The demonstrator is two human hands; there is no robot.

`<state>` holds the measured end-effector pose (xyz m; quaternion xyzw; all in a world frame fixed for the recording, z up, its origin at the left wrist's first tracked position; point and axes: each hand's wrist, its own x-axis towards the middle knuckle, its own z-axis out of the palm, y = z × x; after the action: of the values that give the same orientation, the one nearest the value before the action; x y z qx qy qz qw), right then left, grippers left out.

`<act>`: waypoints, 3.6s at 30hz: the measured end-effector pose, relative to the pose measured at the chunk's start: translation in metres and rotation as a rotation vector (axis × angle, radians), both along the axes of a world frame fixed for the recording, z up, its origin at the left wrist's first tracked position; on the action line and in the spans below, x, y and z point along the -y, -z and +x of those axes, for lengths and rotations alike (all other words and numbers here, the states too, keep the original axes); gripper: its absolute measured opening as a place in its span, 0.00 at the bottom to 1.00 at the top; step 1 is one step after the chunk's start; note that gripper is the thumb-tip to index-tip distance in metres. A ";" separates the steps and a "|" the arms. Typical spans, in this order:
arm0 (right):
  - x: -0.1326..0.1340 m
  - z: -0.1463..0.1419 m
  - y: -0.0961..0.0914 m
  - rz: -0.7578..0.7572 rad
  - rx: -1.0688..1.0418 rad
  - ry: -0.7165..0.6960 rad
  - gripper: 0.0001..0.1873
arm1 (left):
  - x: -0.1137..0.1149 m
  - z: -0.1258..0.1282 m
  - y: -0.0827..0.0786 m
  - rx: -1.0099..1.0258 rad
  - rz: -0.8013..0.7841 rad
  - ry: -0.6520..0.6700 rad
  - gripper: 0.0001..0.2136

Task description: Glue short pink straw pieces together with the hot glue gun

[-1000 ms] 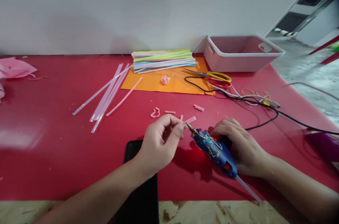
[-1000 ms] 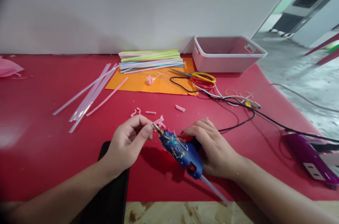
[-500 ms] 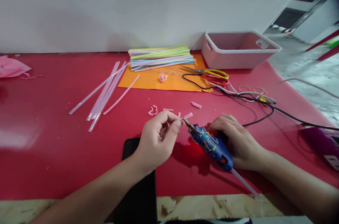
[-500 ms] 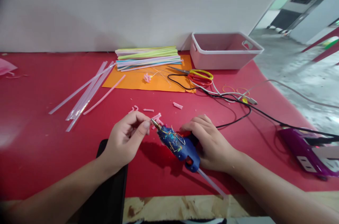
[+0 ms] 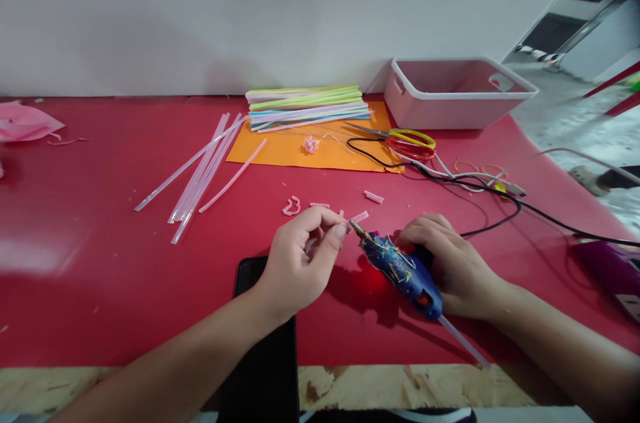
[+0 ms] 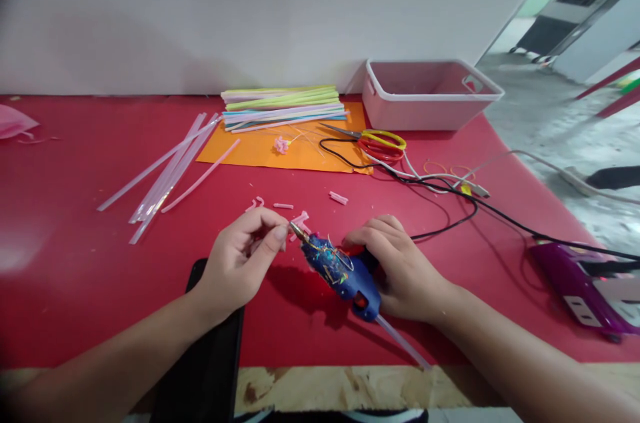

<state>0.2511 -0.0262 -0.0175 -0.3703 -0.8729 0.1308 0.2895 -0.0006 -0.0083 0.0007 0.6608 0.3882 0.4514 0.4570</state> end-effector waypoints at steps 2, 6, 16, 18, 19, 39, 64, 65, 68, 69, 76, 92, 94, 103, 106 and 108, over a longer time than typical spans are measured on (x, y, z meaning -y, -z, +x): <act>0.000 0.001 0.000 -0.001 -0.009 0.001 0.18 | 0.000 0.000 0.000 0.000 0.004 -0.003 0.07; -0.001 0.001 0.000 0.003 -0.010 0.011 0.16 | 0.000 0.000 0.001 0.001 0.007 -0.005 0.07; 0.001 0.004 0.003 0.008 -0.022 0.033 0.15 | 0.000 -0.001 -0.001 0.035 0.018 0.009 0.08; 0.001 0.004 0.002 0.010 -0.020 0.042 0.14 | 0.001 -0.001 -0.001 0.034 0.020 0.007 0.08; 0.001 0.004 0.002 0.011 -0.020 0.042 0.14 | 0.001 -0.001 -0.001 0.032 0.019 0.008 0.08; 0.006 0.012 0.002 -0.038 -0.187 -0.062 0.17 | 0.010 -0.002 -0.004 -0.356 0.428 -0.251 0.03; 0.006 0.011 -0.001 -0.002 -0.112 -0.015 0.19 | 0.010 -0.003 -0.003 -0.353 0.403 -0.206 0.04; 0.007 0.011 0.000 0.007 -0.113 0.003 0.19 | 0.010 -0.003 -0.004 -0.351 0.401 -0.207 0.04; 0.008 0.010 0.000 0.008 -0.131 0.040 0.17 | 0.009 -0.002 -0.004 -0.327 0.347 -0.198 0.05; 0.008 0.010 -0.001 0.003 -0.143 0.043 0.16 | 0.009 -0.002 -0.004 -0.310 0.312 -0.188 0.05; 0.006 0.009 -0.002 0.001 -0.106 -0.013 0.16 | 0.008 -0.002 -0.002 -0.188 0.169 -0.120 0.07; 0.007 0.009 -0.001 0.038 -0.141 0.032 0.14 | 0.009 -0.001 -0.003 -0.041 0.051 -0.022 0.07; 0.006 0.009 -0.001 0.025 -0.141 -0.023 0.16 | 0.009 0.000 -0.004 -0.001 0.008 0.017 0.07; 0.004 0.009 0.000 0.044 -0.173 -0.025 0.13 | 0.007 0.000 -0.010 0.083 -0.097 0.036 0.07; 0.004 0.008 0.000 0.019 -0.154 -0.071 0.15 | 0.006 0.000 -0.010 0.099 -0.106 0.047 0.07; 0.004 0.008 0.000 0.020 -0.140 -0.050 0.16 | 0.005 0.000 -0.010 0.114 -0.118 0.054 0.07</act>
<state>0.2593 -0.0303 -0.0177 -0.3355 -0.8606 0.1548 0.3504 -0.0003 -0.0130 0.0105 0.6161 0.3697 0.4520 0.5286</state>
